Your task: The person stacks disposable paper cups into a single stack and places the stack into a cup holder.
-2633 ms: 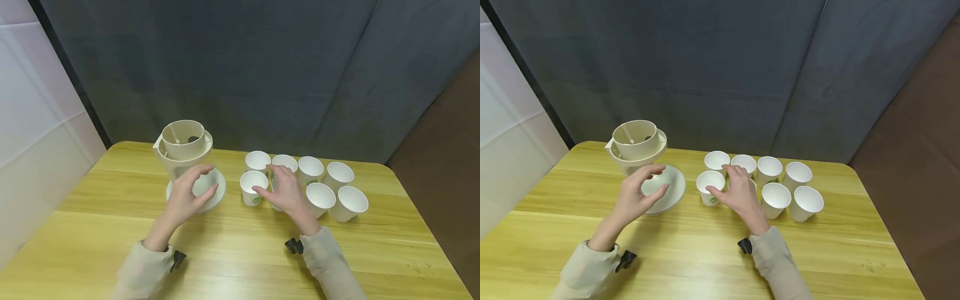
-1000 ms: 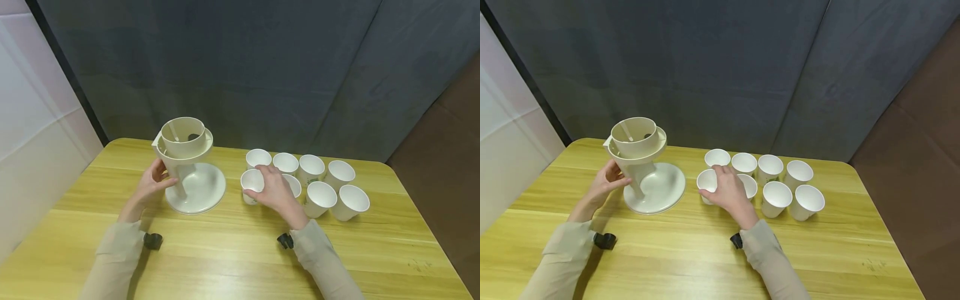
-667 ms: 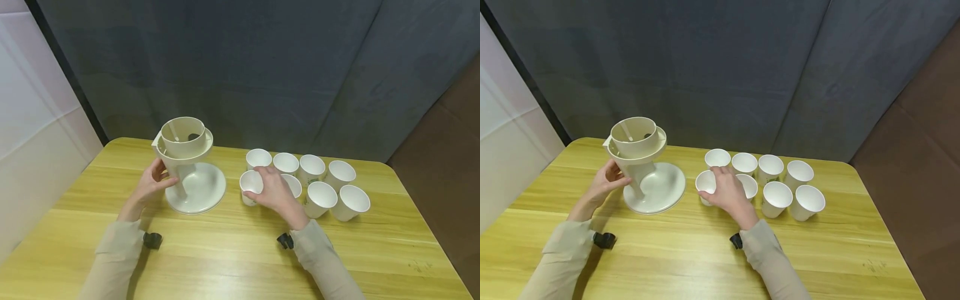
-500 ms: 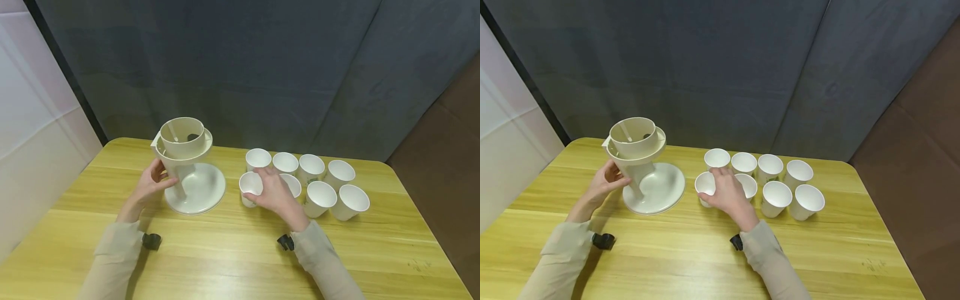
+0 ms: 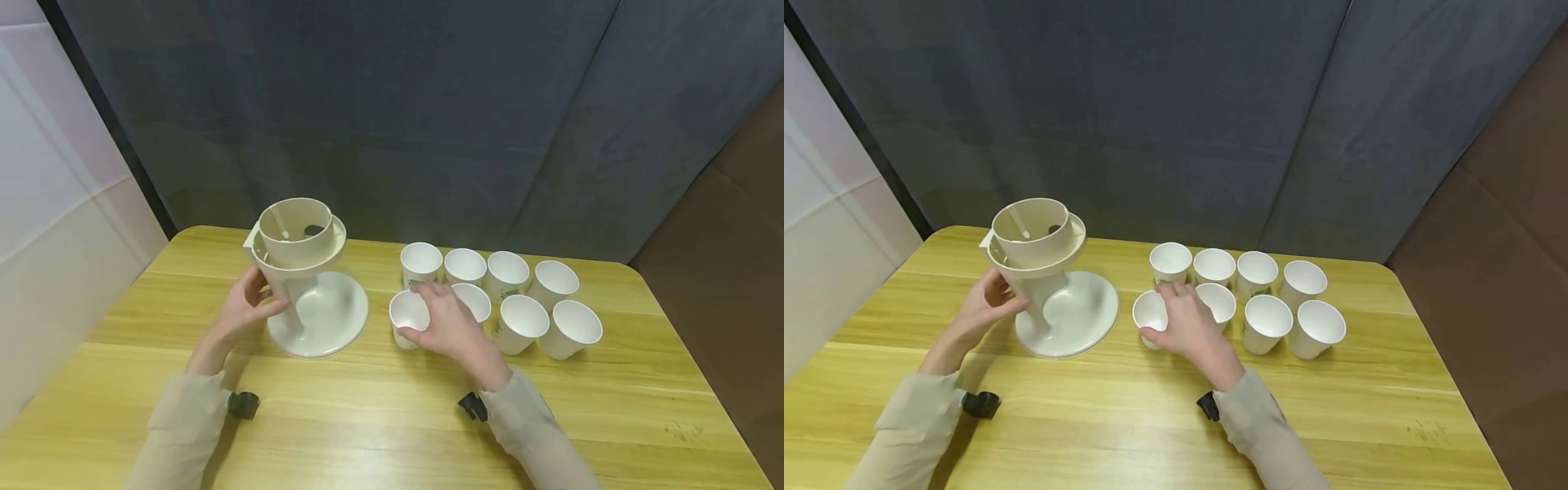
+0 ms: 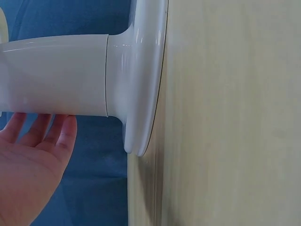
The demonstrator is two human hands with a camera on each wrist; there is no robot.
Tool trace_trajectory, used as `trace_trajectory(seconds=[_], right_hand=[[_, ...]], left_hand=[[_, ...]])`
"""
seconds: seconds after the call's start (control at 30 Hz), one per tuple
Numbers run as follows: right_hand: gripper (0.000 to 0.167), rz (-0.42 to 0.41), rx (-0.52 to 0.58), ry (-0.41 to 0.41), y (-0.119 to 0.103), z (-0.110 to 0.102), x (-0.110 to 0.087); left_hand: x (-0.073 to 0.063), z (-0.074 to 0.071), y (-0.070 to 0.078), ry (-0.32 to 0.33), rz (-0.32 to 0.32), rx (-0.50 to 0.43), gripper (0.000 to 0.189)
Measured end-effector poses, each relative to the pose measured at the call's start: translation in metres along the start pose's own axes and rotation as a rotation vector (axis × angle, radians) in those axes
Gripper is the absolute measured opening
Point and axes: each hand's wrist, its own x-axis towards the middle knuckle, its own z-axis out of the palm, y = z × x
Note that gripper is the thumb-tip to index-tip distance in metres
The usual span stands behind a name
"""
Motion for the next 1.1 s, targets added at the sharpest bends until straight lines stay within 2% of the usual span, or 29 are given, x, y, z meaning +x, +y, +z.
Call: trace_trajectory(seconds=[0.5, 0.87, 1.1], right_hand=[[0.062, -0.044, 0.02, -0.005, -0.005, -0.005, -0.021], [0.062, -0.08, 0.011, 0.011, -0.004, -0.01, -0.035], [0.064, -0.075, 0.021, -0.009, -0.002, -0.014, -0.045]], left_hand=[[-0.013, 0.004, 0.004, 0.002, 0.007, 0.056, 0.072], [-0.019, 0.005, 0.006, -0.009, 0.012, 0.055, 0.074], [-0.022, 0.005, 0.007, -0.014, 0.021, 0.053, 0.075]])
